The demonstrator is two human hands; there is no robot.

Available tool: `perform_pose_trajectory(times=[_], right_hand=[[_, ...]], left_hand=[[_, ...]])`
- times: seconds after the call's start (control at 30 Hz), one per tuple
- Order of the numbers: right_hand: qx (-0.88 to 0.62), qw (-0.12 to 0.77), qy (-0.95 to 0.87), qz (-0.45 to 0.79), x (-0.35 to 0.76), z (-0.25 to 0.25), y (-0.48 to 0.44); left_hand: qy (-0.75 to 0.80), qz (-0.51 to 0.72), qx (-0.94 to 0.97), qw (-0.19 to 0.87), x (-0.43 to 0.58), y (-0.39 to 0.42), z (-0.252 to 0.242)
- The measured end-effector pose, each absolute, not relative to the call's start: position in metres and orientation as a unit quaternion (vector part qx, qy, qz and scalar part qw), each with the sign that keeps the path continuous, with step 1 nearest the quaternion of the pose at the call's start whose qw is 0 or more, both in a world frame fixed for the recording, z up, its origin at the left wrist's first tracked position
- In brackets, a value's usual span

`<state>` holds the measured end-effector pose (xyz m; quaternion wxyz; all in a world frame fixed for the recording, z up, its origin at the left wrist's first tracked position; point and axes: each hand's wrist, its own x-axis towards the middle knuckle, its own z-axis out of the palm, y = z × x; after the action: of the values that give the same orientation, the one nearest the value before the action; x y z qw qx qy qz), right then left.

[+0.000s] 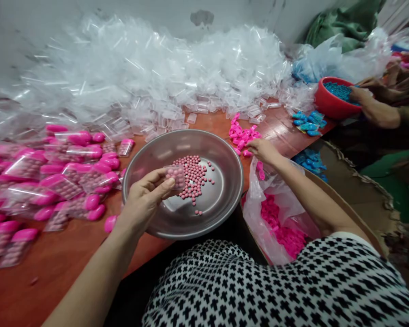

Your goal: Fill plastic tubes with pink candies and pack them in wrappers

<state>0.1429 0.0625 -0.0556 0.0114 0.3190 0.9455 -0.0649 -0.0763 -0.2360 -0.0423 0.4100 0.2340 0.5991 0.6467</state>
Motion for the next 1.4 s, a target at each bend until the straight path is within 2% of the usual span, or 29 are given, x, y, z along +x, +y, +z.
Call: perform_pose_trajectory(times=[0.07, 0.17, 0.43, 0.5, 0.57, 0.67, 0.73, 0.87, 1.03, 1.27, 1.4], right_hand=[[0.326, 0.061, 0.943, -0.038, 0.146, -0.067, 0.079], [0.319, 0.073, 0.944, -0.042, 0.15, -0.078, 0.083], [0.327, 0.088, 0.94, -0.041, 0.153, -0.078, 0.077], [0.328, 0.066, 0.94, -0.059, 0.152, -0.078, 0.079], [0.346, -0.017, 0.93, -0.125, 0.151, -0.075, 0.079], [0.342, -0.177, 0.862, -0.328, 0.143, -0.061, 0.069], [0.293, -0.227, 0.808, -0.458, 0.134, -0.044, 0.05], [0.183, -0.223, 0.758, -0.585, 0.107, -0.008, -0.012], [0.143, -0.166, 0.768, -0.602, 0.076, 0.007, -0.07], [0.194, -0.185, 0.638, -0.722, 0.054, -0.007, -0.07], [0.169, -0.199, 0.683, -0.682, 0.055, -0.002, -0.066]], left_hand=[[0.603, 0.643, 0.236, 0.409, -0.077, -0.237, -0.043], [0.607, 0.641, 0.237, 0.405, -0.076, -0.238, -0.042], [0.62, 0.637, 0.232, 0.395, -0.073, -0.236, -0.041], [0.615, 0.64, 0.239, 0.394, -0.072, -0.237, -0.042], [0.608, 0.641, 0.247, 0.398, -0.072, -0.238, -0.042], [0.602, 0.645, 0.259, 0.394, -0.07, -0.238, -0.038], [0.592, 0.645, 0.28, 0.394, -0.066, -0.235, -0.032], [0.526, 0.644, 0.355, 0.428, -0.052, -0.223, -0.018], [0.503, 0.671, 0.382, 0.388, -0.049, -0.217, -0.015], [0.489, 0.732, 0.283, 0.38, -0.066, -0.23, -0.026], [0.531, 0.704, 0.32, 0.347, -0.073, -0.237, -0.03]])
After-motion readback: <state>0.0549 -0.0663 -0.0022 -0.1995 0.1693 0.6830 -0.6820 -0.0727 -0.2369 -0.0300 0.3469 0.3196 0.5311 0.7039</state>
